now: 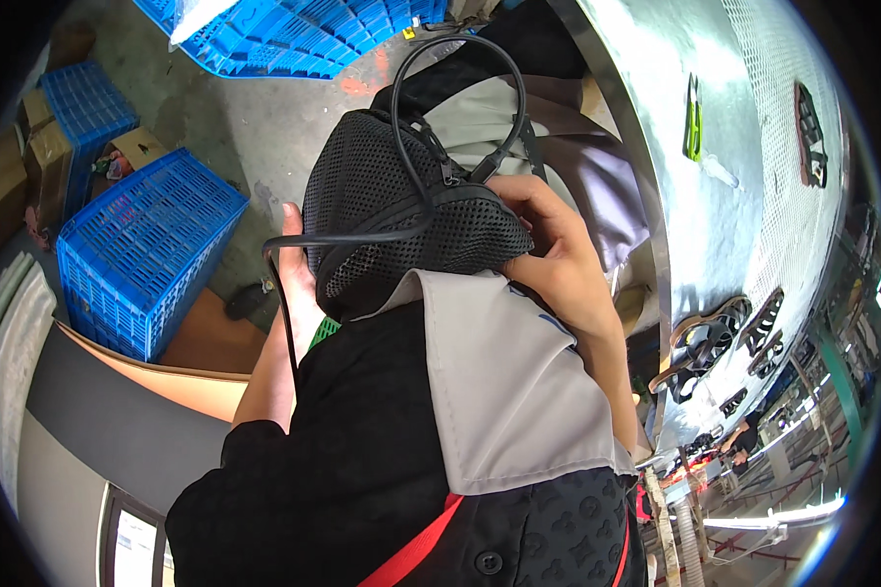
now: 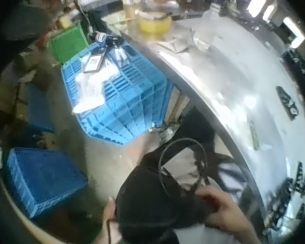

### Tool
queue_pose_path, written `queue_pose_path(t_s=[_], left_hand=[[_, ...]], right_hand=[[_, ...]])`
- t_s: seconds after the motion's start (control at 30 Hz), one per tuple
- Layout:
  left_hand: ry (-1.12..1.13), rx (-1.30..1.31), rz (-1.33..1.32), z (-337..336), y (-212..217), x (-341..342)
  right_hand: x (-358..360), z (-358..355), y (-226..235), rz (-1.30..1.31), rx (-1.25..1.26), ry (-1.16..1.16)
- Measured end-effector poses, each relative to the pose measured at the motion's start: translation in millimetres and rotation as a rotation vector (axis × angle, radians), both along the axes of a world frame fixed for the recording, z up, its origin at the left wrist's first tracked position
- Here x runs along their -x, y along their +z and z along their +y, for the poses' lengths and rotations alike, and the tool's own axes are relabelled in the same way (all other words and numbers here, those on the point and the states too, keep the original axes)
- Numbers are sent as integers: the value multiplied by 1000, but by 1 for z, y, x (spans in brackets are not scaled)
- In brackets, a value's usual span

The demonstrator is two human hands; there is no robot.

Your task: Inspecting and cleaning black leather sandals at a production workbench.

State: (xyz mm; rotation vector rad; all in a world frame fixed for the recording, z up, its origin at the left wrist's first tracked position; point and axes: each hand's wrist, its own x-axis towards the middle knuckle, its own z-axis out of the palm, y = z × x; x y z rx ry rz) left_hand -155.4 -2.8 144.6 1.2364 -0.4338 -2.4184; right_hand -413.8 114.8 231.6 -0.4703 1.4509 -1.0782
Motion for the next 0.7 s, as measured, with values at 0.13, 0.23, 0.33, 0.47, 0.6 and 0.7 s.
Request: queue_pose_path(t_s=[0.13,0.23,0.33,0.47,0.6,0.7], left_hand=[[34,-20,-64,-4,11,12],[-5,41,-43,-8,19,21],[42,-24,-63,-12,26,27],[-45,106,-111,-12,21,22],[-52,116,-211,-13,30,27],[-84,203,-262,-13,33,30]], right_hand=[[0,10,0,-7,32,-42],[3,19,-2,10,13,-86],[3,25,-2,-24,-31,-179],[3,29,-3,-79,-8,-214],[1,30,-1,-42,-27,-262],[1,31,-3,-31,-23,-276]])
